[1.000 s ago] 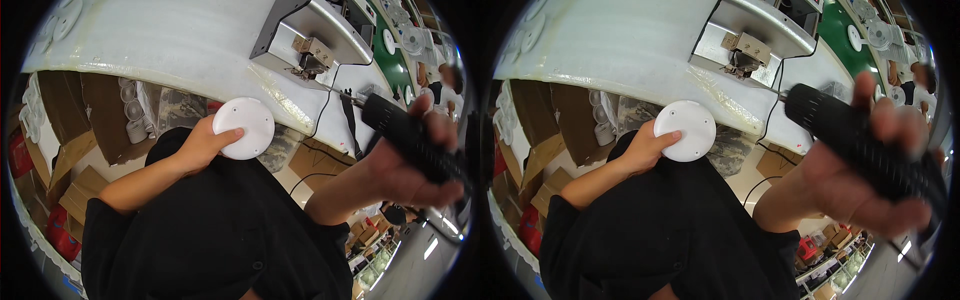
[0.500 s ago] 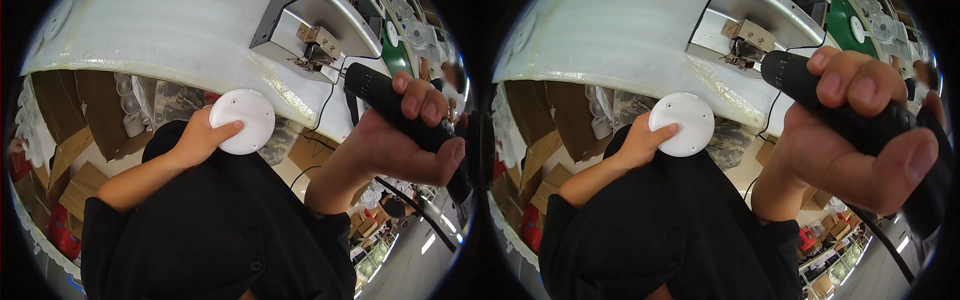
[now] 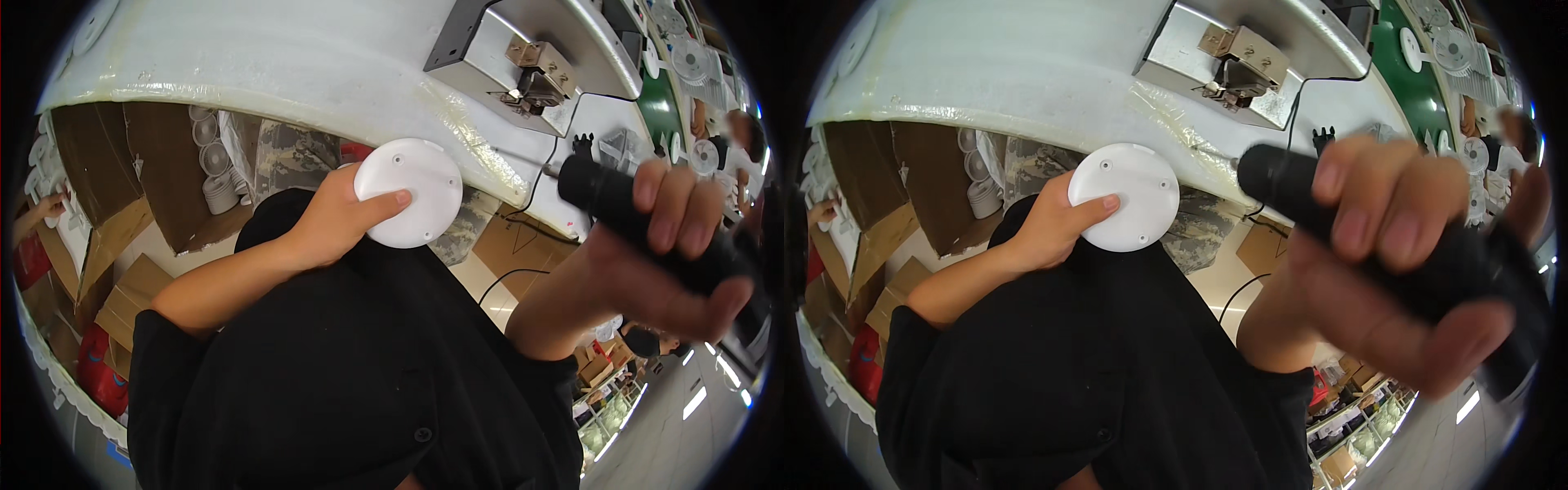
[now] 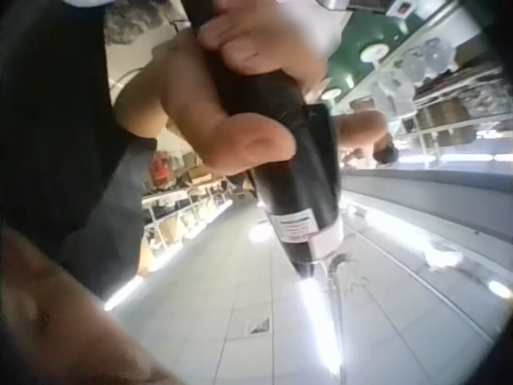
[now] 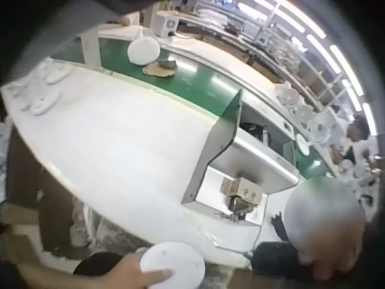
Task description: Assembling small white portable fans by attaching bases and internal components using an electric screwdriver.
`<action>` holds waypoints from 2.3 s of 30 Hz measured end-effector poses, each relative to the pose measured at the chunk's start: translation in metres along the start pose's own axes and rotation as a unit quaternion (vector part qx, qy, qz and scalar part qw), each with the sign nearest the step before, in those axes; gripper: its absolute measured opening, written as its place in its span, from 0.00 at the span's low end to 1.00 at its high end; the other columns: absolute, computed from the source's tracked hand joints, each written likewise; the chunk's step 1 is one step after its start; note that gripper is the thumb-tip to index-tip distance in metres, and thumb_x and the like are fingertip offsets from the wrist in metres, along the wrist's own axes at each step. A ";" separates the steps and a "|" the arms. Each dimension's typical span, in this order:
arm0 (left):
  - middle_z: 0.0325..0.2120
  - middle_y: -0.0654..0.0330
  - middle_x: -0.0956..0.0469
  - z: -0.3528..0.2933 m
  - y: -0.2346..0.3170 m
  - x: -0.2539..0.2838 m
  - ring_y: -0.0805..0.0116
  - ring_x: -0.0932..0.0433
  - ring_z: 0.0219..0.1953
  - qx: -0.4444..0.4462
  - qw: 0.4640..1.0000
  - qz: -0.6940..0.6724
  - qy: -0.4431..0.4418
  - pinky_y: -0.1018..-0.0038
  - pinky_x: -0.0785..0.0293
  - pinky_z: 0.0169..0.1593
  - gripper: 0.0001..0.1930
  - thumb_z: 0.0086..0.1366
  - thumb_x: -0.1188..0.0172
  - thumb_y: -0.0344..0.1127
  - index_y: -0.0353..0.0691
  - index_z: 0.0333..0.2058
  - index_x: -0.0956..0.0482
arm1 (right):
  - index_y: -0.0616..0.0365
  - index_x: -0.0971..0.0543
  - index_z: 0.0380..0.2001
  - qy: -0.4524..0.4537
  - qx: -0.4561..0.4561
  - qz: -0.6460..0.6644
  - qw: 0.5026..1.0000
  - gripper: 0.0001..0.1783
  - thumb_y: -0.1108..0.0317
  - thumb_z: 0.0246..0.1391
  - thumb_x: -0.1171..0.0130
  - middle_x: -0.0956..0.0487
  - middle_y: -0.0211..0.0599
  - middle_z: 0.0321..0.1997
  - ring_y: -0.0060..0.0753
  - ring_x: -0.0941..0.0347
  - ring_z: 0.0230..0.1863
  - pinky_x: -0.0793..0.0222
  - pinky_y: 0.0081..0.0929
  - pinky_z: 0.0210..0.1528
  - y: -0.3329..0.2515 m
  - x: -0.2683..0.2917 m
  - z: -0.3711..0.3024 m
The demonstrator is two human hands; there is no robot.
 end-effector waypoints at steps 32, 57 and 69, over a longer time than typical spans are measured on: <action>0.37 0.52 0.21 -0.003 0.001 -0.008 0.69 0.22 0.36 -0.006 1.000 -0.012 -0.008 0.76 0.24 0.41 0.18 0.63 0.39 0.33 0.28 0.48 0.28 | 0.46 0.31 0.47 -0.045 -0.052 -0.066 0.995 0.22 0.47 0.55 0.46 0.31 0.26 0.23 0.21 0.34 0.21 0.35 0.29 0.31 0.036 -0.030 -0.045; 0.37 0.50 0.22 -0.020 0.008 0.028 0.67 0.22 0.36 -0.011 0.991 -0.085 0.101 0.79 0.23 0.40 0.20 0.60 0.37 0.30 0.24 0.47 0.30 | 0.43 0.29 0.49 0.012 0.140 -0.083 0.987 0.25 0.44 0.53 0.52 0.29 0.24 0.22 0.22 0.34 0.20 0.36 0.31 0.31 -0.001 0.005 0.010; 0.31 0.49 0.20 0.003 0.014 0.013 0.70 0.21 0.29 -0.013 0.996 0.002 0.089 0.80 0.23 0.33 0.18 0.63 0.40 0.35 0.21 0.41 0.25 | 0.48 0.28 0.52 0.002 0.012 -0.001 1.000 0.28 0.45 0.52 0.49 0.32 0.24 0.23 0.19 0.37 0.21 0.39 0.27 0.31 0.003 -0.022 -0.008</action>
Point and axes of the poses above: each hand's wrist, its own z-axis towards the middle knuckle, its own x-axis out of the back of the hand, y = z × x, the point moved 7 cm from there along z, towards the middle knuckle
